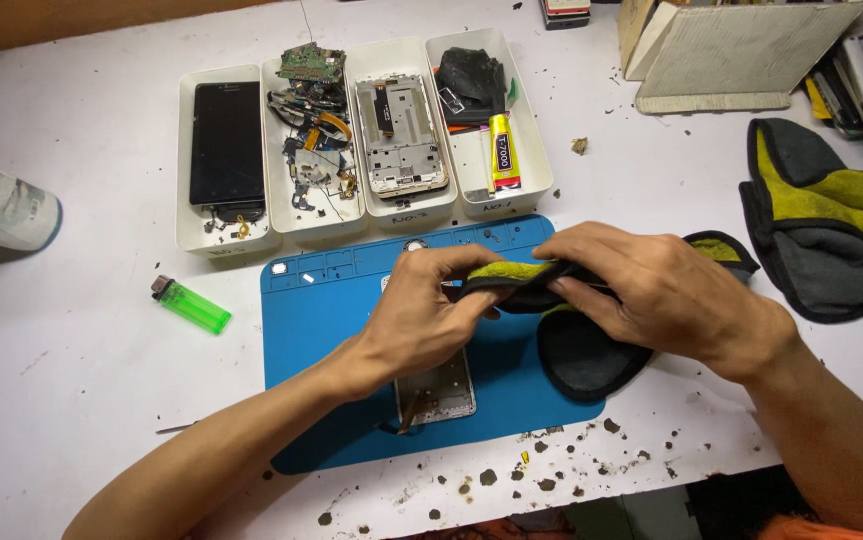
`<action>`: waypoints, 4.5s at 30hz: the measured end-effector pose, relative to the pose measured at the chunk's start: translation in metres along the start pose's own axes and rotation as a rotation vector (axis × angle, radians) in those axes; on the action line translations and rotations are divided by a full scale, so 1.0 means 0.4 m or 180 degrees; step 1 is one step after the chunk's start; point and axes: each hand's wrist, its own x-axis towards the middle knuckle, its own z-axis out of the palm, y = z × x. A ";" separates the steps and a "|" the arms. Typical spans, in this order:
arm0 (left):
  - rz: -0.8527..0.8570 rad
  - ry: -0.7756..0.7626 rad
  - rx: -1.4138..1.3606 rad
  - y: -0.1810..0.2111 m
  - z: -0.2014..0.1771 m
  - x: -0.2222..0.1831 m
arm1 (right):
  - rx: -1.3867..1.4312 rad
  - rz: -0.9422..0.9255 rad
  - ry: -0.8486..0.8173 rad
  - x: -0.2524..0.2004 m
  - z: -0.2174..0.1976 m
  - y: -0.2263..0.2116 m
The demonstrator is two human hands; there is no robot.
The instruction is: Cleaning the internal frame of a mobile phone and using a metal tool to scrape components
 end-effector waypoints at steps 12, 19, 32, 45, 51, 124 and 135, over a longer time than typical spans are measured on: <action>-0.0812 -0.0239 -0.0648 -0.027 -0.012 0.000 | -0.0735 -0.0389 0.0205 -0.021 -0.009 0.013; -0.0701 -0.0131 -0.0528 -0.026 -0.017 0.004 | -0.0286 -0.0338 0.0012 -0.025 -0.056 0.011; -0.0147 0.0223 -0.0059 0.051 0.013 -0.023 | -0.0433 0.0527 -0.0098 -0.028 -0.012 -0.005; 0.0846 -0.1060 0.1457 0.056 0.094 -0.125 | 0.2118 0.0882 -0.0833 -0.016 -0.025 0.068; 0.0570 -0.1161 0.1235 0.051 0.088 -0.115 | 0.1456 0.0676 -0.0589 -0.002 -0.026 0.041; 0.0372 -0.0663 0.2337 -0.084 -0.106 -0.242 | -0.0769 -0.0322 -0.0432 0.022 0.126 -0.116; 0.0298 -0.0651 0.2442 -0.084 -0.104 -0.240 | -0.0872 -0.0320 -0.1442 0.028 0.120 -0.142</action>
